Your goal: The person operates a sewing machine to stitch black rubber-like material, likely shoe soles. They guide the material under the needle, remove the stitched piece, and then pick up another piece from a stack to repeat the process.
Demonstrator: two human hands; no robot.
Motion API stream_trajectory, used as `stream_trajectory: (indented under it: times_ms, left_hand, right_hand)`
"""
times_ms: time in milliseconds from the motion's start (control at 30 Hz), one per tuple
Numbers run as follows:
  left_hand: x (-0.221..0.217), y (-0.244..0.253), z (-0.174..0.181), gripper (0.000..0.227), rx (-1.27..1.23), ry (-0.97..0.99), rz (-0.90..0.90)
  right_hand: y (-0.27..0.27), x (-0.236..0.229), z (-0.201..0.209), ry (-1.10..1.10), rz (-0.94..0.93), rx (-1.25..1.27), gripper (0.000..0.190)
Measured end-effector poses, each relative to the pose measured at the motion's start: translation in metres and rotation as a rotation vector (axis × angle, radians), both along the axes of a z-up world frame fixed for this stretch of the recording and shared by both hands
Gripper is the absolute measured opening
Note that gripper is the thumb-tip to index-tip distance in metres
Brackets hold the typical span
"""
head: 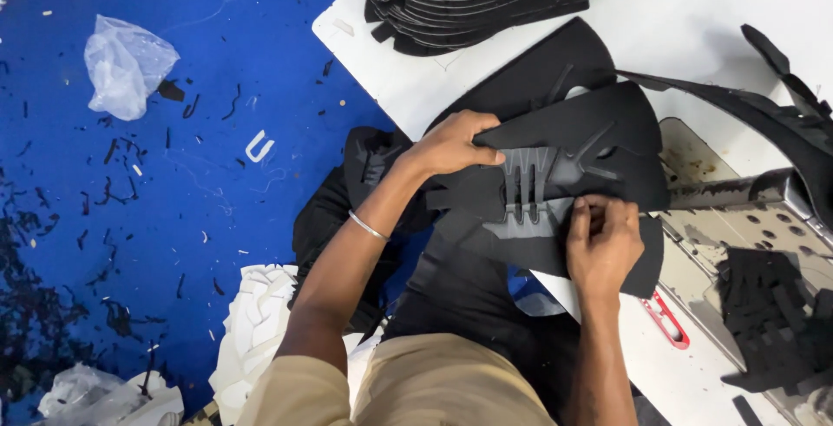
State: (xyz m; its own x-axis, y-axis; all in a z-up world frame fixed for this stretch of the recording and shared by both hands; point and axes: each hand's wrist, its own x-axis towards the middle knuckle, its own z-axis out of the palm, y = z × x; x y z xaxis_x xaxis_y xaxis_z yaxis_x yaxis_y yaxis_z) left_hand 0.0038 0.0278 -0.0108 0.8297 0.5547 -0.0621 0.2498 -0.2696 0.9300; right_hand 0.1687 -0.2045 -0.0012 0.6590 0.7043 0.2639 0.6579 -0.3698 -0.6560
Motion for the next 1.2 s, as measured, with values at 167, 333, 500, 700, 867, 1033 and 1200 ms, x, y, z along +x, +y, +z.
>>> stream_trajectory:
  times_ms: [167, 333, 500, 700, 867, 1033, 1200]
  left_hand:
    - [0.0, -0.004, 0.002, 0.032, -0.022, 0.01, -0.004]
    - [0.0, -0.003, 0.002, 0.031, -0.028, 0.046, 0.004]
    - [0.001, -0.003, 0.003, 0.03, -0.008, 0.034, -0.004]
    - [-0.002, -0.007, 0.01, 0.03, 0.022, 0.008, 0.011]
    - [-0.033, -0.051, 0.107, 0.033, -0.099, -0.151, -0.086]
    - [-0.048, -0.091, 0.174, 0.034, -0.117, -0.24, -0.326]
    - [-0.015, -0.121, 0.18, 0.031, -0.116, -0.079, -0.383]
  right_hand:
    - [-0.003, 0.0, 0.003, -0.018, 0.031, 0.019, 0.01]
    - [-0.001, -0.002, 0.005, -0.007, 0.02, 0.035, 0.011]
    - [-0.001, -0.003, 0.005, 0.009, 0.017, 0.051, 0.011]
    - [-0.004, -0.004, 0.015, 0.158, 0.02, 0.113, 0.017]
    - [-0.05, -0.019, 0.065, 0.223, 0.018, 0.375, 0.045]
    - [-0.084, -0.029, 0.104, 0.617, 0.122, 0.504, 0.07]
    - [-0.145, -0.035, 0.103, 0.681, 0.019, 0.45, 0.044]
